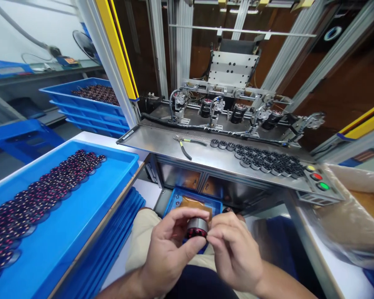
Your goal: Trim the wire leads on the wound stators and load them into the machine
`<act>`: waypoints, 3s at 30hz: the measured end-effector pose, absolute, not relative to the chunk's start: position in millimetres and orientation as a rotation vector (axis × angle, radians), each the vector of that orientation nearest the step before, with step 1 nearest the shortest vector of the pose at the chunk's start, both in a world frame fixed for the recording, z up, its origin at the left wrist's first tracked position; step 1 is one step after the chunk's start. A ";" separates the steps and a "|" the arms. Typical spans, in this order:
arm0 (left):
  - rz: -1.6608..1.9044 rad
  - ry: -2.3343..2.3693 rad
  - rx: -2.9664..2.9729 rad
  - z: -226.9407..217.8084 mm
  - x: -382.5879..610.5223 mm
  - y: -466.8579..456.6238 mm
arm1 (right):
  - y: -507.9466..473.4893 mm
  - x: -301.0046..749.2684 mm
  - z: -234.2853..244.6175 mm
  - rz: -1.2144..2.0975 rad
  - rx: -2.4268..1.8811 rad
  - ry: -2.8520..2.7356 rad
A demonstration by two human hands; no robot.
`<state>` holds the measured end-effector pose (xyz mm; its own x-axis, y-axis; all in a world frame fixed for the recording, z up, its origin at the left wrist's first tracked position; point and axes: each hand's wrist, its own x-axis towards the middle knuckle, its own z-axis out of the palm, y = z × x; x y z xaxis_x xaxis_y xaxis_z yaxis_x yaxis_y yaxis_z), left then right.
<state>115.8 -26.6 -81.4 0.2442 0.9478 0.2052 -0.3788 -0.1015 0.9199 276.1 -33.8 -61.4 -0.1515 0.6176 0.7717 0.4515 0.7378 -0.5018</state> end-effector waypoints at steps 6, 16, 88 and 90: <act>0.951 0.628 1.093 -91.1 100.9 -28.8 | -33.9 280.5 -64.3 0.407 -0.815 -1.712; 0.966 0.284 0.980 -91.0 104.8 -21.1 | -39.6 287.3 -54.1 0.324 -0.897 -1.684; 0.637 0.078 0.693 -106.4 146.7 -5.6 | -36.8 308.4 -41.1 0.338 -0.767 -1.796; 0.799 0.123 0.686 -97.1 142.9 -7.6 | -37.0 308.3 -40.7 0.352 -0.840 -1.739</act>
